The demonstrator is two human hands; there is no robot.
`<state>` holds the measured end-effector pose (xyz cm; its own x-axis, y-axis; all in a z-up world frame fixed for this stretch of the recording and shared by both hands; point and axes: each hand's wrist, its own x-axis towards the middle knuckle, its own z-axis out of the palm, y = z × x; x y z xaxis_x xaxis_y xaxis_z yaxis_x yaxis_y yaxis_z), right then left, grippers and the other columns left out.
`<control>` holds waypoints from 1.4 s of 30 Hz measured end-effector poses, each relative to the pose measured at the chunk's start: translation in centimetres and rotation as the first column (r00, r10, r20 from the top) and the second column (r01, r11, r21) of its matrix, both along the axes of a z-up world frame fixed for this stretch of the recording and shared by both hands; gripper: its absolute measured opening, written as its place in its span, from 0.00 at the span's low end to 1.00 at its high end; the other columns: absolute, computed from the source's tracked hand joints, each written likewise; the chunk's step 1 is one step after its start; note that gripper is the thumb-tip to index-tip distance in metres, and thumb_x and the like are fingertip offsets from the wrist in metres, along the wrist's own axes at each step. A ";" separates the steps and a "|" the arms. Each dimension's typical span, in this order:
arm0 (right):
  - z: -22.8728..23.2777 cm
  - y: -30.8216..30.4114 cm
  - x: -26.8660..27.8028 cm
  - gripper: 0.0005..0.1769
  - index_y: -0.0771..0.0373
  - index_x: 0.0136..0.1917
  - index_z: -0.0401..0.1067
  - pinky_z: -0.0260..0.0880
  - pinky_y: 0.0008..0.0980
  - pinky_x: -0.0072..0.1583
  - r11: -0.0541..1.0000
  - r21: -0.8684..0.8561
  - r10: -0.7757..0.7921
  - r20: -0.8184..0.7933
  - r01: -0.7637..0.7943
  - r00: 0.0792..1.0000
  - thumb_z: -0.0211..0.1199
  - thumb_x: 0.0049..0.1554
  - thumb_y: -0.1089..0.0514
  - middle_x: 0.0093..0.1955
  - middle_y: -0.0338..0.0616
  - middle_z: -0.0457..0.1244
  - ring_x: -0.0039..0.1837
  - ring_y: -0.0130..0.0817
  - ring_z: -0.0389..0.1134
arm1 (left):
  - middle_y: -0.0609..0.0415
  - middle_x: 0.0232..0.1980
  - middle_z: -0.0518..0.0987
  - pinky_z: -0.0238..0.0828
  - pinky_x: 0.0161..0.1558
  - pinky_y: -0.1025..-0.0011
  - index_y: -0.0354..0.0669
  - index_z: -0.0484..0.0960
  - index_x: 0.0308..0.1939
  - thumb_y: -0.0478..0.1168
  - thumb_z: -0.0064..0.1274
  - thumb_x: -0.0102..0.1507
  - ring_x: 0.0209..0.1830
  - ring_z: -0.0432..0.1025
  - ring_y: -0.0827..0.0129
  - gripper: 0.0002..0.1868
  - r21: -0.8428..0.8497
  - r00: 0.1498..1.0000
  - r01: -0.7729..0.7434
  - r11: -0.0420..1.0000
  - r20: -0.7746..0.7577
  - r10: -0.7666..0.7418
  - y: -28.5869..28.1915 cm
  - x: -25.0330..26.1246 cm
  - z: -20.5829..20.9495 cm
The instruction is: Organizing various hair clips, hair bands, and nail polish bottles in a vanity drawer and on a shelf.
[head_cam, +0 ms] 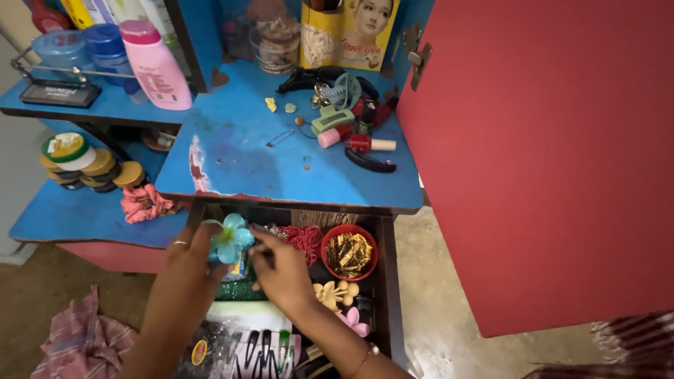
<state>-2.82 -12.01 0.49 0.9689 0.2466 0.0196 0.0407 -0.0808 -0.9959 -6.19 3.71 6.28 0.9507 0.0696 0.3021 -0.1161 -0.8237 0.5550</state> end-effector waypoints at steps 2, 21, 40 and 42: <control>0.2 0.2 0.0 0.26 0.59 0.71 0.68 0.72 0.29 0.38 0.999 -0.042 -0.030 0.037 0.031 0.999 0.57 0.59 0.67 0.51 0.45 0.71 0.35 0.28 0.71 | 0.41 0.54 0.76 0.69 0.51 0.51 0.44 0.73 0.57 0.33 0.65 0.50 0.56 0.69 0.40 0.32 0.015 1.000 -0.004 1.000 -0.019 0.005 0.3 0.1 -0.6; 9.6 -3.6 0.0 0.10 0.64 0.56 0.76 0.71 0.26 0.45 0.952 0.110 -0.293 0.586 0.285 0.756 0.59 0.63 0.67 0.48 0.47 0.70 0.44 0.29 0.73 | 0.52 0.36 0.83 0.70 0.35 0.74 0.46 0.84 0.47 0.46 0.59 0.65 0.32 0.75 0.73 0.11 -0.474 0.943 -0.036 0.880 0.276 0.187 1.7 3.7 -6.5; 9.6 -11.7 9.7 0.35 0.63 0.74 0.57 0.46 0.66 0.69 0.593 -0.562 -0.285 0.524 0.577 0.803 0.66 0.59 0.51 0.73 0.76 0.47 0.72 0.73 0.48 | 0.52 0.50 0.81 0.77 0.49 0.64 0.51 0.85 0.47 0.40 0.58 0.61 0.49 0.79 0.61 0.11 -0.372 0.989 0.134 0.919 -0.010 -0.148 -5.9 17.2 -2.7; 9.1 -11.7 10.1 0.34 0.63 0.74 0.60 0.51 0.61 0.70 0.682 -0.501 -0.225 0.550 0.533 0.804 0.66 0.58 0.52 0.71 0.72 0.53 0.72 0.69 0.53 | 0.51 0.51 0.80 0.78 0.45 0.62 0.49 0.84 0.47 0.37 0.58 0.60 0.48 0.78 0.61 0.12 -0.423 0.988 0.132 0.896 -0.015 -0.153 -5.8 17.5 -3.1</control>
